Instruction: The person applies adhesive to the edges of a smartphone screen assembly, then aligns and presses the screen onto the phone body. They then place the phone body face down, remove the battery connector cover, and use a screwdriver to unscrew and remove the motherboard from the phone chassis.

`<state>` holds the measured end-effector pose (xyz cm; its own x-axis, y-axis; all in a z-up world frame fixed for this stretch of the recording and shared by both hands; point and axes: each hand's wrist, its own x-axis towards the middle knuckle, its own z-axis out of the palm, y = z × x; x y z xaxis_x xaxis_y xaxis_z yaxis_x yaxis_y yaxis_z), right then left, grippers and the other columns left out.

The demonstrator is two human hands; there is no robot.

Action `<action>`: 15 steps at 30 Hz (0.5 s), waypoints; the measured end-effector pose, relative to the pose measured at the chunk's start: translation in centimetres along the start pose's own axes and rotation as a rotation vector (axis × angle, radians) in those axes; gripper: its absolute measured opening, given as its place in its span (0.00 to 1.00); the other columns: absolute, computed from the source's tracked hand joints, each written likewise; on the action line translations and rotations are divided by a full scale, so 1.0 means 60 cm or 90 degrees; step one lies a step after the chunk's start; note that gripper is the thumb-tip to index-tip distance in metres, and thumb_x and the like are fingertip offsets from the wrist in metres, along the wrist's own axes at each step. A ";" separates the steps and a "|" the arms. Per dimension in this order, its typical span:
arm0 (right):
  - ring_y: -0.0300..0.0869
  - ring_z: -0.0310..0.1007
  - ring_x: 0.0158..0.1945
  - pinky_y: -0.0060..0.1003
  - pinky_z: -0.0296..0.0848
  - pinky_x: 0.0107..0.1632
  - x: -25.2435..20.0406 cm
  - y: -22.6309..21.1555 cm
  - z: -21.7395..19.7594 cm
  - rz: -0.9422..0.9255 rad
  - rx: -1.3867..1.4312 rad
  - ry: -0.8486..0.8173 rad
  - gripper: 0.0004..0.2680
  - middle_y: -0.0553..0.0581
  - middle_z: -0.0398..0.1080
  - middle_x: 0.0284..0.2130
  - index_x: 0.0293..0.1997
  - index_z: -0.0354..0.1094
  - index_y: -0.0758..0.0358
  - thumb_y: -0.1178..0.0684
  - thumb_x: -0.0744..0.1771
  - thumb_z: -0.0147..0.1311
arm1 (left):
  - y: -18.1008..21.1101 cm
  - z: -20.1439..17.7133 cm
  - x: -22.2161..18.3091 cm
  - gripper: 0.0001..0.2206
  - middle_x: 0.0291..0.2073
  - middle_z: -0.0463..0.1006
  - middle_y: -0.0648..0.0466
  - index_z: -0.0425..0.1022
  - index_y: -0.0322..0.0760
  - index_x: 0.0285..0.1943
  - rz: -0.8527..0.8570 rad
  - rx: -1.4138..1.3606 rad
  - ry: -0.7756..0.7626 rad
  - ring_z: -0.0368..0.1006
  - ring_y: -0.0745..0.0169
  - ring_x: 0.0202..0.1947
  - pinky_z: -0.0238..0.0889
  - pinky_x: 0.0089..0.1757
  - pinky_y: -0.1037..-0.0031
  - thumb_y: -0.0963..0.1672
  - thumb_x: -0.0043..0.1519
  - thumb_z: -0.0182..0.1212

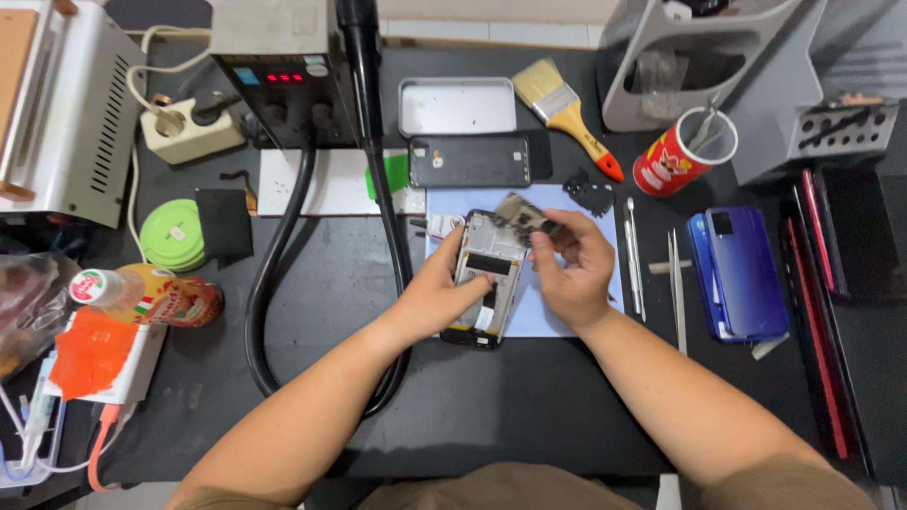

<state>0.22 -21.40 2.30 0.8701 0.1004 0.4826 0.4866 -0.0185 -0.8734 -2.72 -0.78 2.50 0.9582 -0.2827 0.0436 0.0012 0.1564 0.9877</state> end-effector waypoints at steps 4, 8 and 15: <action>0.39 0.75 0.42 0.31 0.76 0.42 0.006 0.015 -0.007 0.004 0.100 0.074 0.12 0.59 0.70 0.44 0.57 0.53 0.64 0.67 0.72 0.54 | 0.006 0.000 0.000 0.26 0.55 0.77 0.49 0.61 0.28 0.70 -0.023 0.010 0.015 0.73 0.65 0.56 0.67 0.56 0.72 0.38 0.61 0.61; 0.38 0.72 0.42 0.31 0.75 0.42 0.014 0.009 -0.007 -0.002 0.142 0.072 0.17 0.60 0.68 0.45 0.62 0.47 0.59 0.68 0.71 0.53 | 0.011 -0.001 0.000 0.26 0.55 0.76 0.48 0.61 0.28 0.69 -0.026 0.010 0.015 0.72 0.65 0.56 0.66 0.56 0.72 0.38 0.61 0.61; 0.42 0.74 0.46 0.37 0.79 0.43 0.024 -0.015 0.001 0.046 0.100 0.050 0.23 0.61 0.66 0.50 0.73 0.45 0.60 0.70 0.70 0.50 | 0.017 -0.005 -0.003 0.28 0.53 0.76 0.47 0.58 0.27 0.69 -0.042 0.033 -0.013 0.72 0.64 0.54 0.67 0.53 0.72 0.38 0.58 0.61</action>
<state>1.03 -21.18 3.79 0.9089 0.0256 0.4161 0.4095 0.1330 -0.9026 -2.83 -0.29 3.44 0.9506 -0.3097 -0.0201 0.0497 0.0882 0.9949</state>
